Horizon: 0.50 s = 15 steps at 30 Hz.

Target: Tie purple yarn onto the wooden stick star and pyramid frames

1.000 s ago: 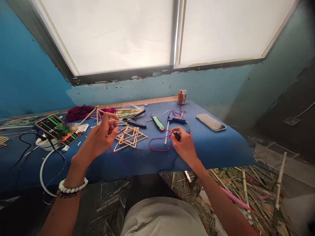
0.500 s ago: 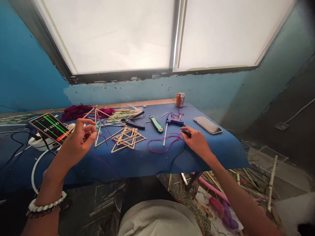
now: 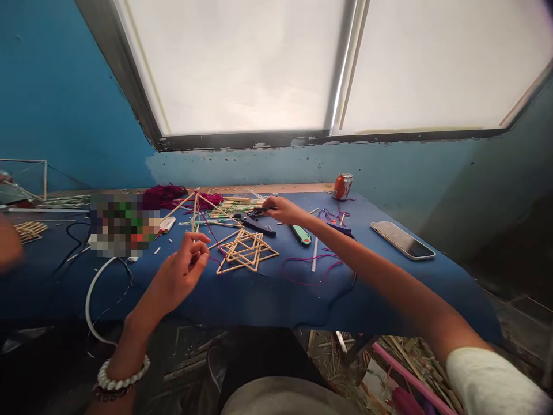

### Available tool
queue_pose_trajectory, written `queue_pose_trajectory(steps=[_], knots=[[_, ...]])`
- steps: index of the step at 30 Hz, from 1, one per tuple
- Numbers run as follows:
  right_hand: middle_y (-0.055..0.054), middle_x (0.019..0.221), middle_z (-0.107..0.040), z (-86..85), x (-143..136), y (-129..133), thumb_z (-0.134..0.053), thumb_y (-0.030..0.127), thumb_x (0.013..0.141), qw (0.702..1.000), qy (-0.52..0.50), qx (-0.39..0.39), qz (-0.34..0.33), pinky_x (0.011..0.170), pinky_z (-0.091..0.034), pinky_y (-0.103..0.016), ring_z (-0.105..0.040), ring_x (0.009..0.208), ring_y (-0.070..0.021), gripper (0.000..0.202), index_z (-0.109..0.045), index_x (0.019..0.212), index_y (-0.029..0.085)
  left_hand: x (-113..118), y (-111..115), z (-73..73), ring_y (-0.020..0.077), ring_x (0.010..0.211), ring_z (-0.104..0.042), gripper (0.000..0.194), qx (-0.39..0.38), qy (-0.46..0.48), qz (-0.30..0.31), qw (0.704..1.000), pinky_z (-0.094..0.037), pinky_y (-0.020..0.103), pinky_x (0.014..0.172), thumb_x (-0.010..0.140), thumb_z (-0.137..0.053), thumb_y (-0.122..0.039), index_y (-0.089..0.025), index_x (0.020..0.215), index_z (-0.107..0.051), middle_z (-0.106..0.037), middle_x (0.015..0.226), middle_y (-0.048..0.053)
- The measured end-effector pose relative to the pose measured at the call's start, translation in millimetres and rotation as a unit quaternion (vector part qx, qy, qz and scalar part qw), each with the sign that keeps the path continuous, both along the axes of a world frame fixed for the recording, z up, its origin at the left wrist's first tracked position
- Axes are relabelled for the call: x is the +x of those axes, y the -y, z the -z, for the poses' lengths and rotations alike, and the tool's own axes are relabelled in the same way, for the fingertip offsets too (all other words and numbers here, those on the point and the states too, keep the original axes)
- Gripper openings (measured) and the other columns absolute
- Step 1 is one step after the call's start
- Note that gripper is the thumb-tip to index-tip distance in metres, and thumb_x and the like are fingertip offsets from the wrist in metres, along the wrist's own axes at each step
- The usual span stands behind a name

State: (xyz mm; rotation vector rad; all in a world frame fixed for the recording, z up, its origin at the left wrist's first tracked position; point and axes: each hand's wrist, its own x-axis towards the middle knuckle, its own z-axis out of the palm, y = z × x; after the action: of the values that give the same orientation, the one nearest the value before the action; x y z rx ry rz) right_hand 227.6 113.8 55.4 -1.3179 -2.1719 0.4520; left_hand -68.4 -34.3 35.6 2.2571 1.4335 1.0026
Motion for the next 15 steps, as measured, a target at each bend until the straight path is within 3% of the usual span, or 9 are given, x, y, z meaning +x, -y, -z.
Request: queue_pose_trajectory(steps=[3, 7, 10, 15], knots=[[-0.007, 0.112, -0.067, -5.0, -50, -48, -0.064, 0.028, 0.096, 0.999, 0.026, -0.019, -0.027, 0.089, -0.055, -0.04, -0.065, 0.1, -0.0203, 0.019, -0.066, 0.108, 0.014, 1, 3, 8.2, 0.0126, 0.067, -0.05, 0.019, -0.022, 0.007, 0.008, 1.0, -0.041, 0.024, 0.063, 0.1, -0.042, -0.038, -0.027, 0.115, -0.041, -0.053, 0.084, -0.004], [-0.006, 0.113, -0.067, -13.4, -98, -92, -0.066, 0.033, 0.095, 0.997, 0.027, -0.053, -0.049, 0.081, -0.058, -0.036, -0.066, 0.096, -0.0216, 0.026, -0.067, 0.11, 0.012, -8, 4, 13.7, 0.0118, 0.064, -0.046, 0.018, -0.045, 0.038, -0.006, 0.998, -0.038, 0.023, 0.058, 0.101, -0.043, -0.042, -0.026, 0.11, -0.043, -0.052, 0.082, -0.004], [-0.005, 0.11, -0.068, -19.8, -123, -107, -0.065, 0.035, 0.096, 0.994, 0.013, -0.08, -0.069, 0.077, -0.058, -0.035, -0.067, 0.091, -0.0206, 0.028, -0.066, 0.111, 0.012, -15, 3, 16.3, 0.0118, 0.067, -0.047, 0.018, -0.053, 0.058, -0.005, 0.997, -0.039, 0.022, 0.06, 0.101, -0.043, -0.042, -0.026, 0.11, -0.044, -0.051, 0.081, -0.004], [-0.007, 0.118, -0.065, -27.8, -162, -111, -0.061, 0.035, 0.098, 0.99, -0.025, -0.098, -0.1, 0.085, -0.057, -0.041, -0.065, 0.098, -0.0226, 0.033, -0.061, 0.122, 0.012, -14, 1, 22.3, 0.0118, 0.065, -0.044, 0.018, -0.083, 0.08, 0.003, 0.993, -0.035, 0.022, 0.058, 0.102, -0.043, -0.043, -0.027, 0.109, -0.044, -0.044, 0.074, -0.006]])
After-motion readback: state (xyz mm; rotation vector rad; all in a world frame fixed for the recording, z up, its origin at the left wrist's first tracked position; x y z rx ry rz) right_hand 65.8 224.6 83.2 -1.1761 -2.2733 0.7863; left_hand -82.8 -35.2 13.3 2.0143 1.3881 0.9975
